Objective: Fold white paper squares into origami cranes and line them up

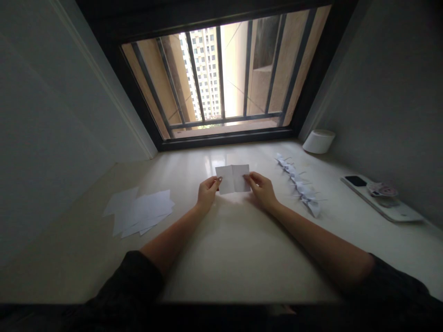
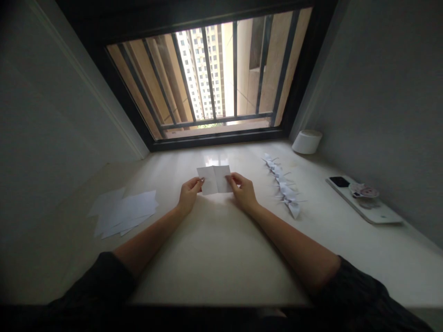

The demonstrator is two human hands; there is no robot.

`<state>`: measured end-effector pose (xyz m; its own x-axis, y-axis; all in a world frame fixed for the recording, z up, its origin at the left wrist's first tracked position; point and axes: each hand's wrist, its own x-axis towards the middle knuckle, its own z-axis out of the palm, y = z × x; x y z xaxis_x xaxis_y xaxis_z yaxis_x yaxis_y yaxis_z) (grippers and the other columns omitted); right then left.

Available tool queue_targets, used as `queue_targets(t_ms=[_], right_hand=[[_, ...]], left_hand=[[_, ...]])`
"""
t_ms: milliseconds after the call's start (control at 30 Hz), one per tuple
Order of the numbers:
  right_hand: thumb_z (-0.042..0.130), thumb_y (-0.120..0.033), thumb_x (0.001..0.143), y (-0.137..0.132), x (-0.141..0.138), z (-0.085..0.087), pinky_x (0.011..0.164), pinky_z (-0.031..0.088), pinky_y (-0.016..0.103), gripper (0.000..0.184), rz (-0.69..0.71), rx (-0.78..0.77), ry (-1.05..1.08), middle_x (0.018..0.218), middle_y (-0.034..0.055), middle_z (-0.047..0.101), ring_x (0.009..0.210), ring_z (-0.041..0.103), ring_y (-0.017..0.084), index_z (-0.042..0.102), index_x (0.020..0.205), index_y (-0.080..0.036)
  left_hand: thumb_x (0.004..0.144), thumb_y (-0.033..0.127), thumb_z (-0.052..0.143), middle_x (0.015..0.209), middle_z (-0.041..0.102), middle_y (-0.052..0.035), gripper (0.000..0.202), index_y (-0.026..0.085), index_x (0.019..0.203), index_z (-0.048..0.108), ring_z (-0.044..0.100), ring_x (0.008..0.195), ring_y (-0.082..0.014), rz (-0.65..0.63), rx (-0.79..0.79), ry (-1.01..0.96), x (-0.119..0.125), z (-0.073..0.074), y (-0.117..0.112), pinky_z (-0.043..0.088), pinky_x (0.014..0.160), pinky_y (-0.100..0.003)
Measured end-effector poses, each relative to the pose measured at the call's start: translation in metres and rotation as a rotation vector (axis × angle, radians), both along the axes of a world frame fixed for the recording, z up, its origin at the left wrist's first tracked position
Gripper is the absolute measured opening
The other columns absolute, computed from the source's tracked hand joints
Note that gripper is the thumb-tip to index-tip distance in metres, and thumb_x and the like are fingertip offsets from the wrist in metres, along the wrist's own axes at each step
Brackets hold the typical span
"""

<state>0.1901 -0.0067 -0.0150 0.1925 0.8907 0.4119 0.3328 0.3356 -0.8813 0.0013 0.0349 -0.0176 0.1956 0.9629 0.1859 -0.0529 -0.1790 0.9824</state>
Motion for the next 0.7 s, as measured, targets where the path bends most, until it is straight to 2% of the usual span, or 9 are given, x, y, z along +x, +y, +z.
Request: queue_targets(t_ms=[167, 433, 500, 567, 633, 700], right_hand=[[0.055, -0.055, 0.076, 0.0107, 0.0029, -0.0086, 0.055, 0.040, 0.025, 0.037, 0.045, -0.062, 0.173, 0.065, 0.0007, 0.060, 0.060, 0.052, 0.015, 0.062, 0.072, -0.018], [0.055, -0.058, 0.074, 0.0101, 0.0025, -0.0066, 0.053, 0.039, 0.025, 0.040, 0.041, -0.107, 0.213, 0.065, 0.0008, 0.058, 0.059, 0.051, 0.014, 0.061, 0.074, -0.019], [0.055, -0.059, 0.073, 0.0102, 0.0024, -0.0063, 0.052, 0.040, 0.025, 0.041, 0.043, -0.119, 0.240, 0.064, 0.0006, 0.058, 0.058, 0.051, 0.014, 0.061, 0.080, -0.019], [0.057, -0.058, 0.073, 0.0103, 0.0018, -0.0066, 0.050, 0.039, 0.024, 0.045, 0.055, -0.126, 0.277, 0.060, -0.0022, 0.056, 0.053, 0.050, 0.013, 0.058, 0.095, -0.019], [0.061, -0.054, 0.071, 0.0102, 0.0011, -0.0075, 0.049, 0.039, 0.023, 0.052, 0.066, -0.098, 0.306, 0.057, -0.0058, 0.054, 0.050, 0.048, 0.012, 0.051, 0.109, -0.020], [0.064, -0.049, 0.071, 0.0100, 0.0005, -0.0088, 0.051, 0.040, 0.023, 0.055, 0.068, -0.040, 0.303, 0.060, -0.0067, 0.055, 0.052, 0.050, 0.011, 0.044, 0.114, -0.023]], left_hand=[[0.073, 0.045, 0.063, 0.066, 0.062, -0.0010, 0.031, 0.016, 0.082, 0.069, 0.056, 0.063, -0.0133, -0.008, -0.023, -0.010, 0.0008, -0.0005, 0.0009, 0.047, 0.063, -0.027], [0.072, 0.045, 0.065, 0.069, 0.064, -0.0018, 0.032, 0.016, 0.085, 0.070, 0.057, 0.064, -0.0127, -0.019, -0.038, -0.004, 0.0005, 0.0011, 0.0001, 0.047, 0.063, -0.026], [0.071, 0.045, 0.066, 0.070, 0.065, -0.0024, 0.033, 0.015, 0.085, 0.070, 0.058, 0.065, -0.0132, -0.019, -0.052, -0.013, 0.0003, 0.0012, 0.0004, 0.048, 0.064, -0.026], [0.070, 0.045, 0.067, 0.071, 0.065, -0.0027, 0.035, 0.015, 0.087, 0.070, 0.059, 0.066, -0.0137, -0.009, -0.068, -0.043, 0.0003, 0.0017, 0.0005, 0.048, 0.065, -0.027], [0.070, 0.046, 0.067, 0.072, 0.066, -0.0025, 0.037, 0.015, 0.091, 0.069, 0.059, 0.064, -0.0135, 0.010, -0.091, -0.082, 0.0003, 0.0025, 0.0005, 0.048, 0.064, -0.027], [0.069, 0.046, 0.067, 0.071, 0.066, -0.0021, 0.040, 0.015, 0.094, 0.068, 0.058, 0.062, -0.0130, 0.040, -0.116, -0.112, 0.0003, 0.0032, 0.0008, 0.048, 0.062, -0.027]])
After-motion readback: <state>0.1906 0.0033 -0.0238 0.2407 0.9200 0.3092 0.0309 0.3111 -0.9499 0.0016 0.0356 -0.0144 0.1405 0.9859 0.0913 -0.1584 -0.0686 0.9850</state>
